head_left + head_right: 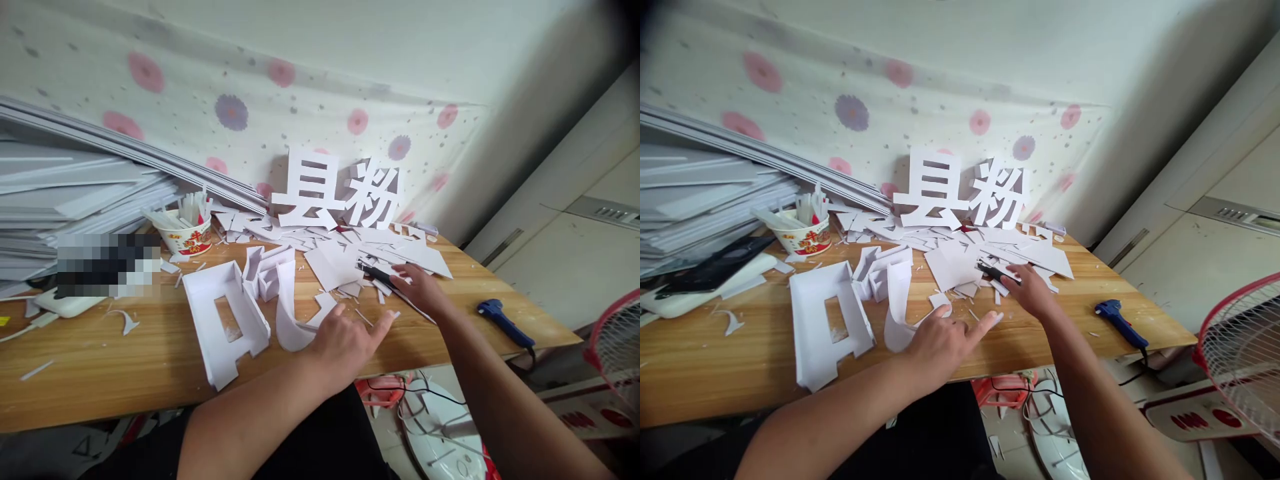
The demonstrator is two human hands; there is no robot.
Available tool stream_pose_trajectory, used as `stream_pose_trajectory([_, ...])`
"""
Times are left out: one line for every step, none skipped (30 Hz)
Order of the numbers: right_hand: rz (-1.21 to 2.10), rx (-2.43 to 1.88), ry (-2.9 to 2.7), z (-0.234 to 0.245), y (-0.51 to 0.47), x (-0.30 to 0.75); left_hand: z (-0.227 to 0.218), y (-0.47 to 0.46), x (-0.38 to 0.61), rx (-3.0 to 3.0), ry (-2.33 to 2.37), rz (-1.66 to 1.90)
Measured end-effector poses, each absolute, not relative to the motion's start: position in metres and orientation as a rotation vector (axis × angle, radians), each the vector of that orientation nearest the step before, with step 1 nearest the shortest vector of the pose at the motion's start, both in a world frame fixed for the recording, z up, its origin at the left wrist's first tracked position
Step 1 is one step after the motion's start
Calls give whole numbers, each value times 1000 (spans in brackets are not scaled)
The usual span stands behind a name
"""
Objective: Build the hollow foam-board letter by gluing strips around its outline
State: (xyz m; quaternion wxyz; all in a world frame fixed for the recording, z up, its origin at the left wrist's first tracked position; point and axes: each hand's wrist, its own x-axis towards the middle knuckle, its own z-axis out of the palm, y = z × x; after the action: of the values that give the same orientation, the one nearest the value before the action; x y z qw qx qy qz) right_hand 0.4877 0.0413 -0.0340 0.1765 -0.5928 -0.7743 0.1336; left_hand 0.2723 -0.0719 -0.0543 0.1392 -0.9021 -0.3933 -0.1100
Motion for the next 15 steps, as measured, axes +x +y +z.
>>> stream_pose_trajectory([507, -1599, -2182, -37, 26, 490, -53, -74, 271, -2594, -1066, -402])
stream_pose_trajectory([639, -1512, -2176, -41, 9, 490, -51, -77, 270, -2579, -993, -497])
stream_pose_trajectory([813, -1377, -2157, -45, -7, 490, -48, -80, 269, -2557, -928, -597])
stream_pose_trajectory([1131, -1119, -2011, -51, -23, 489, -45, -83, 267, -2532, -879, -692])
stream_pose_trajectory([1357, -892, -1874, -56, -38, 486, -42, -86, 266, -2508, -846, -774])
stream_pose_trajectory([1485, -711, -1740, -60, -50, 483, -37, -88, 265, -2490, -829, -840])
stream_pose_trajectory([1545, -572, -1616, -64, -61, 478, -32, -90, 263, -2483, -817, -884])
stream_pose_trajectory([1545, -490, -1505, -65, -68, 472, -27, -91, 262, -2486, -807, -906])
stream_pose_trajectory([1517, -443, -1397, -63, -74, 466, -22, -92, 260, -2495, -797, -910])
stream_pose_trajectory([1483, -411, -1296, -60, -77, 458, -17, -92, 257, -2506, -786, -906])
stream_pose_trajectory([1456, -381, -1209, -55, -78, 451, -11, -93, 255, -2515, -775, -900])
stream_pose_trajectory([1446, -351, -1141, -48, -78, 443, -6, -93, 252, -2521, -767, -894])
stream_pose_trajectory([1448, -319, -1094, -41, -78, 435, -1, -94, 250, -2526, -764, -886])
stream_pose_trajectory([1461, -291, -1063, -34, -76, 427, 5, -95, 247, -2538, -760, -873])
stream_pose_trajectory([1488, -268, -1052, -28, -75, 420, 10, -97, 244, -2560, -742, -846])
